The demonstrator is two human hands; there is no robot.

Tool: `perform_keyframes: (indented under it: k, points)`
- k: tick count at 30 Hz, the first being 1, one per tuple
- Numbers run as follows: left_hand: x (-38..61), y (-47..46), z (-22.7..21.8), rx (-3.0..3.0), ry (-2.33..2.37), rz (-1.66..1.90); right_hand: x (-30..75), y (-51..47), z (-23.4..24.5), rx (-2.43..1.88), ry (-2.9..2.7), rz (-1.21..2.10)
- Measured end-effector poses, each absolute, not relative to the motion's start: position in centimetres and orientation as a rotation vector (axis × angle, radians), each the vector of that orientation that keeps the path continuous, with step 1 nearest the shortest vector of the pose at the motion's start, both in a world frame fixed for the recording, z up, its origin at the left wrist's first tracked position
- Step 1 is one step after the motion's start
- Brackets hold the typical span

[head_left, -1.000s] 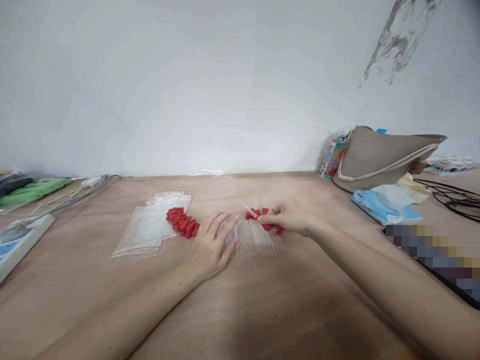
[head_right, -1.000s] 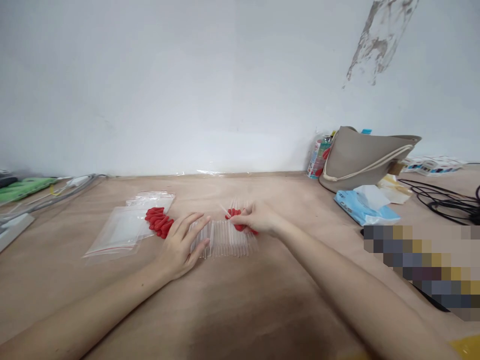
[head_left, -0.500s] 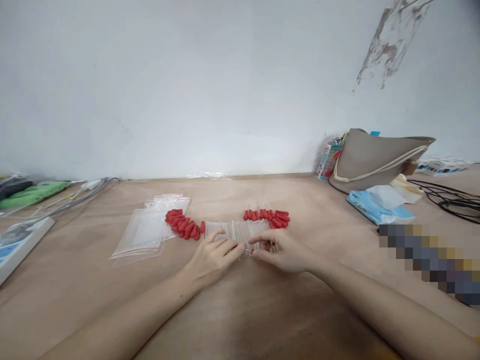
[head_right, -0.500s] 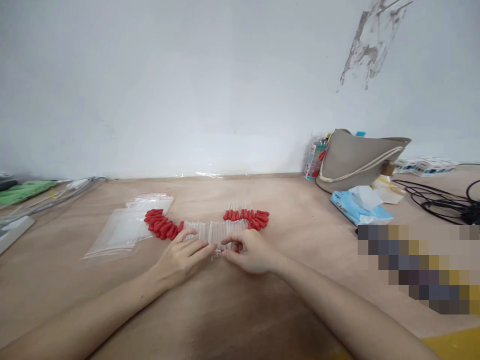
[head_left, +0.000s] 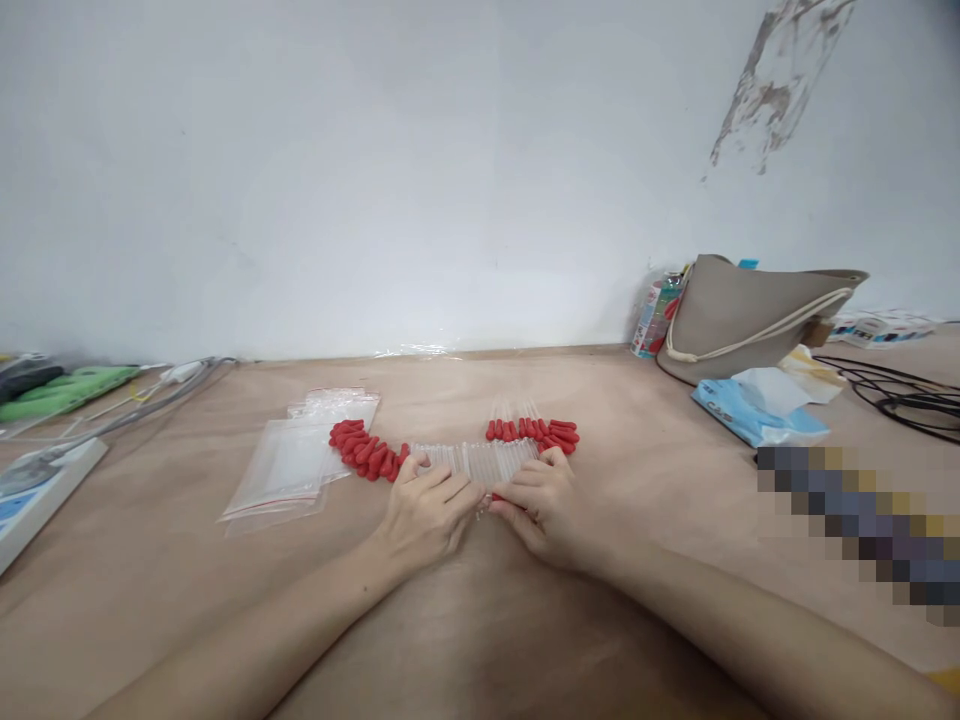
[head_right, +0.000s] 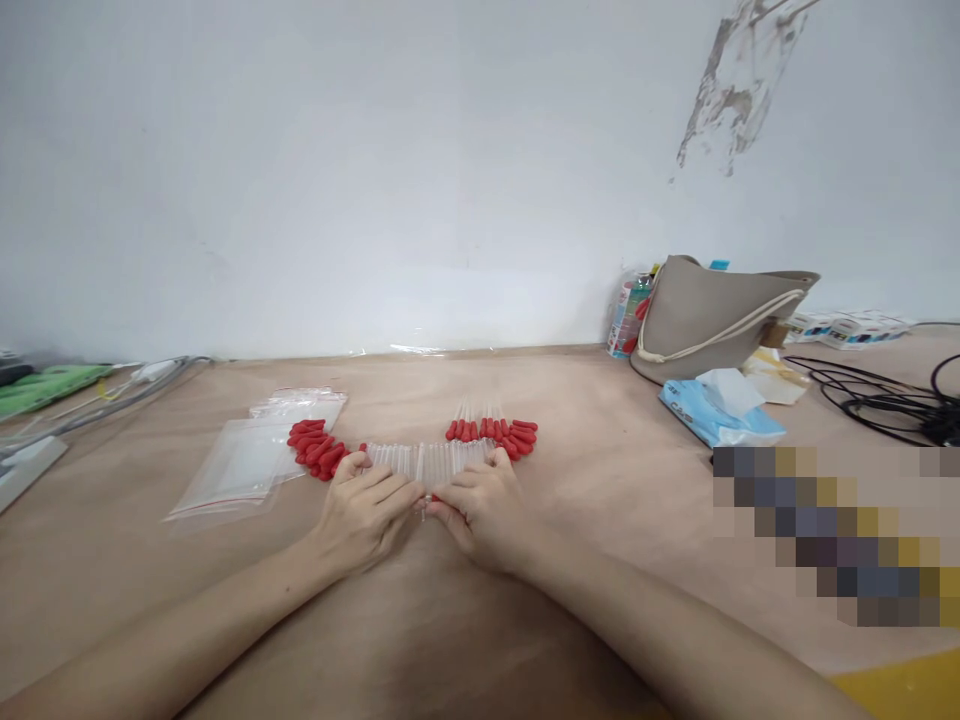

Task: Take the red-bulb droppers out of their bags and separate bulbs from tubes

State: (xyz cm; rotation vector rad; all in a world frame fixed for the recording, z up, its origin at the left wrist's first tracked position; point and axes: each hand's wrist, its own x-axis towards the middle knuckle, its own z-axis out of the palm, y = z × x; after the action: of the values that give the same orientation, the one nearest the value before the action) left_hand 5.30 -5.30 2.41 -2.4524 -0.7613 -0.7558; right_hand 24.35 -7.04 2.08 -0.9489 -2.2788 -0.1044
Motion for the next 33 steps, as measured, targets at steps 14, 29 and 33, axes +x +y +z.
perform_keyframes:
  k: [14,29,33]
  points:
    - [5.5,-5.9,3.8,-2.705,-1.022,-0.68,26.0,-6.9,2.7,-0.583,-2.084,-1.082]
    - [3.9,-5.1,3.9,-2.667,-1.348,-0.901,29.9,-4.8,1.7,-1.093,-2.162,-0.247]
    - [3.2,-4.4,3.9,-2.604,-1.41,-0.961,30.8,-2.3,2.4,-1.188,-1.809,-0.133]
